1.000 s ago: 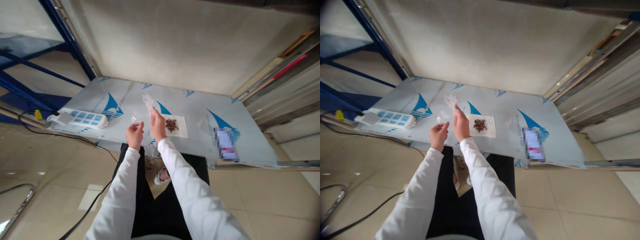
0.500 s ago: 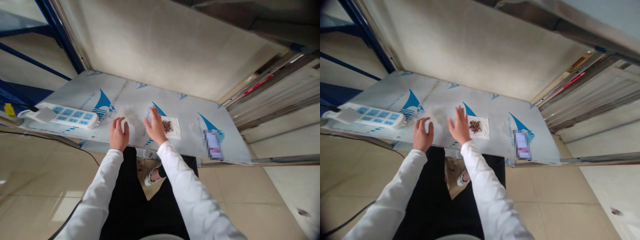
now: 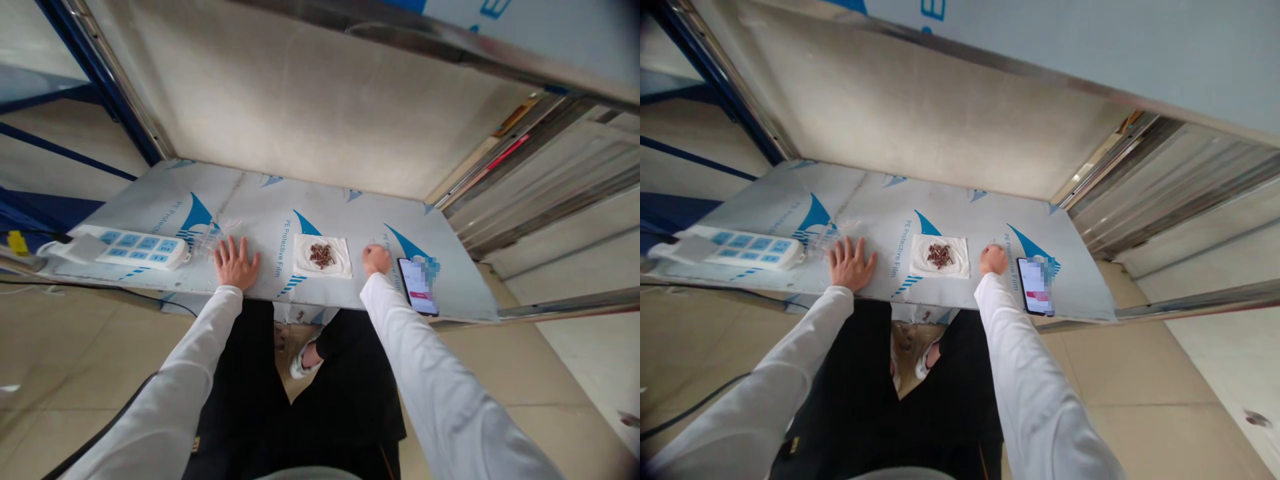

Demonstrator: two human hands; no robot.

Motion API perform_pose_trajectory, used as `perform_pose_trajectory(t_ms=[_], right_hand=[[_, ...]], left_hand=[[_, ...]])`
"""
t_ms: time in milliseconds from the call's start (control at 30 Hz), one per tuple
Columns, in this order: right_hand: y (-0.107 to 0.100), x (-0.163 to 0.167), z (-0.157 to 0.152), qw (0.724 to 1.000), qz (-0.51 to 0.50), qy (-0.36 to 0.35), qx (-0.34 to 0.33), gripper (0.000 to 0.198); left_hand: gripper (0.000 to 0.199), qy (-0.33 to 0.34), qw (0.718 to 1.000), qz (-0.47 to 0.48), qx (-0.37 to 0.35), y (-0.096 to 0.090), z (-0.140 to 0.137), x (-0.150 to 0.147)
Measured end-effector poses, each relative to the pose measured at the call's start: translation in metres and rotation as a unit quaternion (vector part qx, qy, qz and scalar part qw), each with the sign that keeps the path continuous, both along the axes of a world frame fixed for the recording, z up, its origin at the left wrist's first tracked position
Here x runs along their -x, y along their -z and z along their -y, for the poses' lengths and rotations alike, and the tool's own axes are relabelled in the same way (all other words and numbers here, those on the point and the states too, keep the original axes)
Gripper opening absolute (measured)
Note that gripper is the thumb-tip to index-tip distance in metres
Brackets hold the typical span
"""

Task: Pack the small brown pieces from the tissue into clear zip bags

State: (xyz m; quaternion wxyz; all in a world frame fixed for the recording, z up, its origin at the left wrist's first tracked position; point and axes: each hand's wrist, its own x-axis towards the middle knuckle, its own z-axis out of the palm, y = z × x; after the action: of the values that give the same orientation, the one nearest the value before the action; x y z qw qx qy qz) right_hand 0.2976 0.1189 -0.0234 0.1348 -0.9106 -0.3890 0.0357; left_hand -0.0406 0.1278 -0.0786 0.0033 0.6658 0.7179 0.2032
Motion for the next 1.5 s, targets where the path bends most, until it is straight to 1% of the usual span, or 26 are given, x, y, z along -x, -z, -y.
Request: perform_pose_trajectory(t_ms=[200,367,433,500,567,600,633,700,733,767,800,833,867,900,933,1000,1100,1200,1300,1367,1433,1500], right_hand=[[0.001,-0.002,-0.001,1.000,-0.004,-0.003,-0.026,0.031],[-0.001,0.002,-0.005,0.998,-0.008,0.009,-0.057,0.026],[-0.008,-0.001,-0.006,0.997,-0.015,0.015,-0.080,0.024],[-0.021,-0.002,-0.003,0.993,-0.017,0.015,-0.118,0.024],[-0.036,0.005,0.007,0.986,-0.010,0.006,-0.169,0.027],[-0.045,0.015,0.016,0.977,-0.015,-0.006,-0.213,0.028],[-0.052,0.028,0.027,0.966,-0.024,-0.023,-0.256,0.029],[-0.065,0.067,0.055,0.911,-0.100,-0.091,-0.389,0.026],[-0.069,0.090,0.071,0.889,-0.142,-0.143,-0.410,0.025],[-0.072,0.113,0.086,0.875,-0.175,-0.192,-0.409,0.022],[-0.074,0.136,0.099,0.867,-0.195,-0.237,-0.393,0.018],[-0.074,0.156,0.112,0.863,-0.208,-0.277,-0.367,0.015],[-0.074,0.172,0.121,0.858,-0.222,-0.306,-0.349,0.012],[-0.072,0.184,0.129,0.854,-0.237,-0.326,-0.330,0.009],[-0.070,0.192,0.135,0.850,-0.254,-0.337,-0.316,0.008],[-0.065,0.198,0.141,0.842,-0.289,-0.344,-0.300,0.007],[-0.060,0.196,0.144,0.830,-0.323,-0.356,-0.283,0.007],[-0.060,0.194,0.147,0.822,-0.347,-0.367,-0.263,0.008],[-0.060,0.195,0.150,0.822,-0.368,-0.355,-0.252,0.006],[-0.060,0.193,0.152,0.822,-0.383,-0.337,-0.254,0.007],[-0.059,0.189,0.152,0.819,-0.397,-0.317,-0.265,0.009],[-0.059,0.184,0.152,0.815,-0.413,-0.298,-0.276,0.012]], left_hand=[[0.064,-0.008,1.000,-0.014,-0.004,-0.003,0.003,0.001],[0.065,0.005,1.000,-0.001,0.005,-0.004,0.005,0.001],[0.066,0.004,1.000,0.020,0.014,-0.006,0.003,0.002],[0.067,-0.003,0.999,0.047,-0.004,-0.010,0.002,0.003],[0.067,-0.007,0.995,0.078,-0.056,-0.020,0.006,0.002],[0.065,-0.007,0.991,0.099,-0.089,-0.027,0.011,0.000],[0.062,-0.003,0.984,0.128,-0.121,-0.035,0.019,-0.003],[0.053,0.003,0.961,0.224,-0.159,-0.055,0.044,-0.012],[0.048,0.011,0.945,0.289,-0.150,-0.066,0.059,-0.019],[0.048,0.025,0.926,0.360,-0.112,-0.077,0.076,-0.025],[0.053,0.051,0.899,0.431,-0.058,-0.087,0.093,-0.032],[0.051,0.067,0.870,0.489,-0.013,-0.096,0.110,-0.038],[0.043,0.089,0.845,0.528,0.024,-0.103,0.124,-0.042],[0.037,0.091,0.831,0.548,0.033,-0.109,0.136,-0.044],[0.036,0.090,0.825,0.556,0.037,-0.112,0.144,-0.045],[0.033,0.085,0.829,0.552,0.043,-0.114,0.154,-0.042],[0.033,0.092,0.843,0.526,0.063,-0.111,0.156,-0.032],[0.032,0.102,0.875,0.469,0.062,-0.109,0.155,-0.026],[0.026,0.132,0.907,0.397,0.049,-0.110,0.154,-0.025],[0.022,0.162,0.914,0.370,0.041,-0.111,0.155,-0.024],[0.023,0.181,0.914,0.362,0.040,-0.111,0.156,-0.023],[0.027,0.172,0.912,0.370,0.048,-0.109,0.157,-0.021]])
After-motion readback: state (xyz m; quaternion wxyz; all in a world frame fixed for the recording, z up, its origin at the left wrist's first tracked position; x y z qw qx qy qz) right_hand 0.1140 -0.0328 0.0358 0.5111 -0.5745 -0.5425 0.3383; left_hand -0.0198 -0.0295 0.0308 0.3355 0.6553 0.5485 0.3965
